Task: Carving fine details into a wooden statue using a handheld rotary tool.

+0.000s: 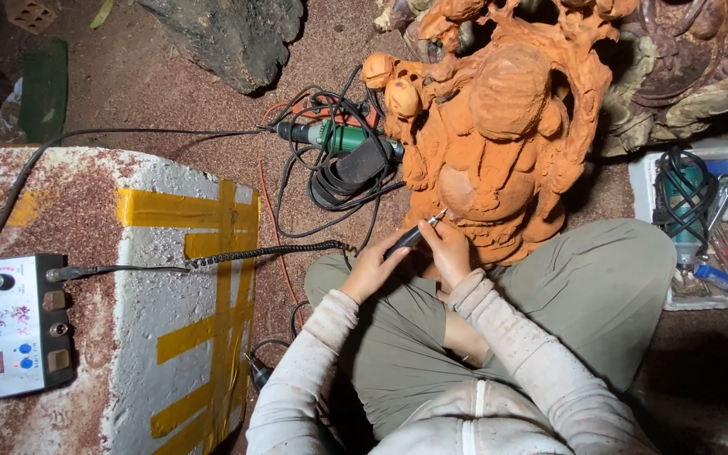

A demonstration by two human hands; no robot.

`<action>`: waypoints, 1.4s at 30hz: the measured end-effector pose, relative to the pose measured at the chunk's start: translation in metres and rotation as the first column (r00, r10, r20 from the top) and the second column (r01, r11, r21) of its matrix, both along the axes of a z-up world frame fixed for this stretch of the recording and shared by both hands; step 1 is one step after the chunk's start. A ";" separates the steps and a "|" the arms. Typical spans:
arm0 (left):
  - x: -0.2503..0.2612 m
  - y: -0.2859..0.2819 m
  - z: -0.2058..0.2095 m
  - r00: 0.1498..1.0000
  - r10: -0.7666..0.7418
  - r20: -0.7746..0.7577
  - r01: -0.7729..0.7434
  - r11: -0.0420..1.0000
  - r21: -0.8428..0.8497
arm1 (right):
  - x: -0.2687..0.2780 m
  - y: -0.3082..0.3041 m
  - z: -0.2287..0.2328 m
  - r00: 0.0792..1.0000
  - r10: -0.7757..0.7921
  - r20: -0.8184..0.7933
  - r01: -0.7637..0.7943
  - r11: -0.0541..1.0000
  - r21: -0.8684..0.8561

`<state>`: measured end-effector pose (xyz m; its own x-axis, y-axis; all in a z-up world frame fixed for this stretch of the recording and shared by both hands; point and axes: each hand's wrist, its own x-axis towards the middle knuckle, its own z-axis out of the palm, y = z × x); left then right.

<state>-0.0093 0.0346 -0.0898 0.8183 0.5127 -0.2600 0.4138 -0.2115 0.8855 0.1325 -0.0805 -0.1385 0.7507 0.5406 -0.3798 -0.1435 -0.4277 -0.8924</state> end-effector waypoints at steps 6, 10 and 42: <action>0.002 -0.012 -0.030 0.984 0.032 0.174 -0.035 0.999 0.018 | -0.003 -0.012 0.000 0.998 0.022 0.051 -0.019 0.998 -0.053; 0.004 -0.018 -0.036 0.976 0.079 0.201 -0.081 0.997 0.002 | -0.001 -0.011 -0.001 0.996 0.033 0.081 -0.028 0.998 -0.062; 0.012 -0.030 -0.060 0.942 0.229 0.246 -0.227 0.973 -0.036 | 0.009 0.002 0.008 0.993 0.075 0.096 -0.070 0.996 -0.053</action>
<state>0.0030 0.0043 -0.1498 0.7187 0.6919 -0.0690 0.2182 -0.1302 0.9672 0.1420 -0.0788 -0.1305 0.7448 0.5773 -0.3346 -0.0239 -0.4781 -0.8780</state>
